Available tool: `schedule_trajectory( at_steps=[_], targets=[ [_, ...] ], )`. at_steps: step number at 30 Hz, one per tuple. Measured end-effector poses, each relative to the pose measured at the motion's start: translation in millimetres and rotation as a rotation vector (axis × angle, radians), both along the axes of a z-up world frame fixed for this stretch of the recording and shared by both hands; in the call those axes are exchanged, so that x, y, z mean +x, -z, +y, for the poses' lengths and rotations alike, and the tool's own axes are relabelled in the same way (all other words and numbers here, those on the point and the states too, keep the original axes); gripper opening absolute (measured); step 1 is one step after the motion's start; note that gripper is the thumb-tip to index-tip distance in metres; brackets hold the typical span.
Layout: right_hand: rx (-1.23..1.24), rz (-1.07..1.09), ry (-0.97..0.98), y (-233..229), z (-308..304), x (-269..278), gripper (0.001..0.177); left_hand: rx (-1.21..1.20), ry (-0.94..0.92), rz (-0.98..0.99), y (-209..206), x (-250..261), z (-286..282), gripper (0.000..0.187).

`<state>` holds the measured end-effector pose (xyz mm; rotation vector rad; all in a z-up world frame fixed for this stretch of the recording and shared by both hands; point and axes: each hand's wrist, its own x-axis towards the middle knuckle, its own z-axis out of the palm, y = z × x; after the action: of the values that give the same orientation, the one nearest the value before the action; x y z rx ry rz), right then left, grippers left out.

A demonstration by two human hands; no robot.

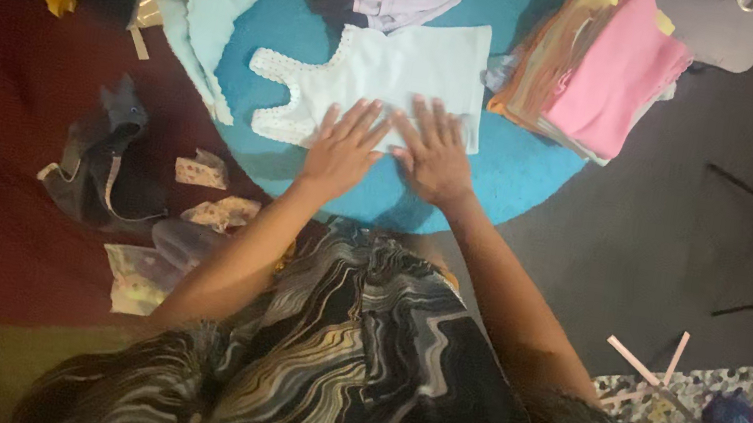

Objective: The person folds several small garments by hand, smoothing each one out on a blue cushion and stacking them together.

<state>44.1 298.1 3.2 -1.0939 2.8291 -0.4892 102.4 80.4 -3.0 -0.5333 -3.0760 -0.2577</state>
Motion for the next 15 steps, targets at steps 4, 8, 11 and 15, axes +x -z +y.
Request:
schedule_trajectory(
  at_steps=[4,8,11,15],
  targets=[
    [0.131,-0.138,0.089,-16.9,0.0,-6.8,0.064,0.268,-0.074,-0.120,-7.8,-2.9,-4.0,0.062],
    [0.088,-0.046,0.068,-11.6,-5.3,-48.8,0.060,0.365,-0.151,0.023,-1.5,-47.1,-14.0,0.056],
    [0.077,0.012,0.069,-3.6,-12.3,-104.4,0.063,0.486,-0.345,0.044,1.2,-90.5,-20.6,0.059],
    [0.095,0.044,0.049,-5.6,-23.6,-150.1,0.055,0.244,-0.328,0.083,-0.6,-124.6,-32.5,0.049]
  ],
)
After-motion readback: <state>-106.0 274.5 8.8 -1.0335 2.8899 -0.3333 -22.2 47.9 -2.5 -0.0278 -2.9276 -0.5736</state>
